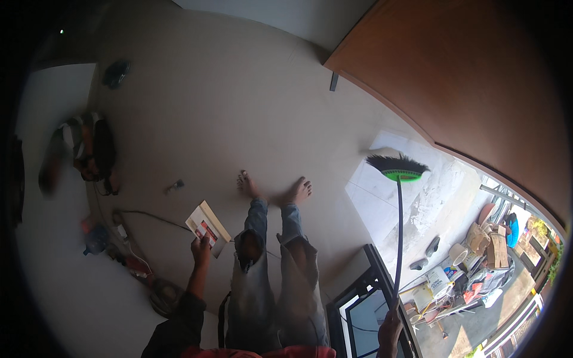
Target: The person kneels on a tiled floor and uses a sanding block to rub the surface in circular and back-and-forth motions. They briefly stand to sweep the area with a broom, then return to kneeling to continue sanding the floor.
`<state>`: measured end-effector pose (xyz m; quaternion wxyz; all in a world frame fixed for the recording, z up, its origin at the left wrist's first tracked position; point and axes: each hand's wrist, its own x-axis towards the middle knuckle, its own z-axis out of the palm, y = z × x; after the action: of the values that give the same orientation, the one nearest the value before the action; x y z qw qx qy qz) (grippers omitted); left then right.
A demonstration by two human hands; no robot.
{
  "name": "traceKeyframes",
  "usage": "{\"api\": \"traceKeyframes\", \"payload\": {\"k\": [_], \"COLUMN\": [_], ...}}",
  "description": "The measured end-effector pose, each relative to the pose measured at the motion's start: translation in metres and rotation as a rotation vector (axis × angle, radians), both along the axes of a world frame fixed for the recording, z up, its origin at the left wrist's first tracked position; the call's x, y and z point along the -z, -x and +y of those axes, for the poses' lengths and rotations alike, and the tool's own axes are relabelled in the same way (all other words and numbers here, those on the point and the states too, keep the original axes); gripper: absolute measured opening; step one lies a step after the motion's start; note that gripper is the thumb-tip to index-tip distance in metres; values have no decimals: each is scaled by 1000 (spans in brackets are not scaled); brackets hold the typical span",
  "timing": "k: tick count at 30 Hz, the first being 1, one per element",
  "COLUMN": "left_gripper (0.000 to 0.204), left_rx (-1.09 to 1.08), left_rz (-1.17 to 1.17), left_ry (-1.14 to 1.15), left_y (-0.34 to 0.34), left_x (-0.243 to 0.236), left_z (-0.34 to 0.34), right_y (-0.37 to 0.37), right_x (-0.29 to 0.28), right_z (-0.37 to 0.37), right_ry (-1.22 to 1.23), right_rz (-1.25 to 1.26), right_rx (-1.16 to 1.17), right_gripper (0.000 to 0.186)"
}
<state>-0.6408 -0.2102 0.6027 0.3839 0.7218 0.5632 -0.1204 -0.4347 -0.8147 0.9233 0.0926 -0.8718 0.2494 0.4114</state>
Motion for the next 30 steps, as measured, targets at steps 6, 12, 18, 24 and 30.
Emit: {"api": "traceKeyframes", "payload": {"k": [6,12,18,24,30], "left_gripper": [50,49,48,47,45], "left_rx": [21,345,218,219,381], "left_rz": [14,-27,23,17,-141], "left_ry": [27,-41,-168,-104,-30], "left_y": [-16,-23,10,16,-69], "left_x": [3,-39,-33,6,-29], "left_z": [-7,24,18,4,-5], "right_y": [-42,-29,-54,-18,-19], "right_x": [38,144,59,100,178], "right_z": [139,123,133,141,33], "right_ry": [-342,-316,-133,-330,-259], "right_rz": [-50,-95,4,-207,-111], "right_rx": [3,36,338,158,439], "right_gripper": [57,58,57,59,53]}}
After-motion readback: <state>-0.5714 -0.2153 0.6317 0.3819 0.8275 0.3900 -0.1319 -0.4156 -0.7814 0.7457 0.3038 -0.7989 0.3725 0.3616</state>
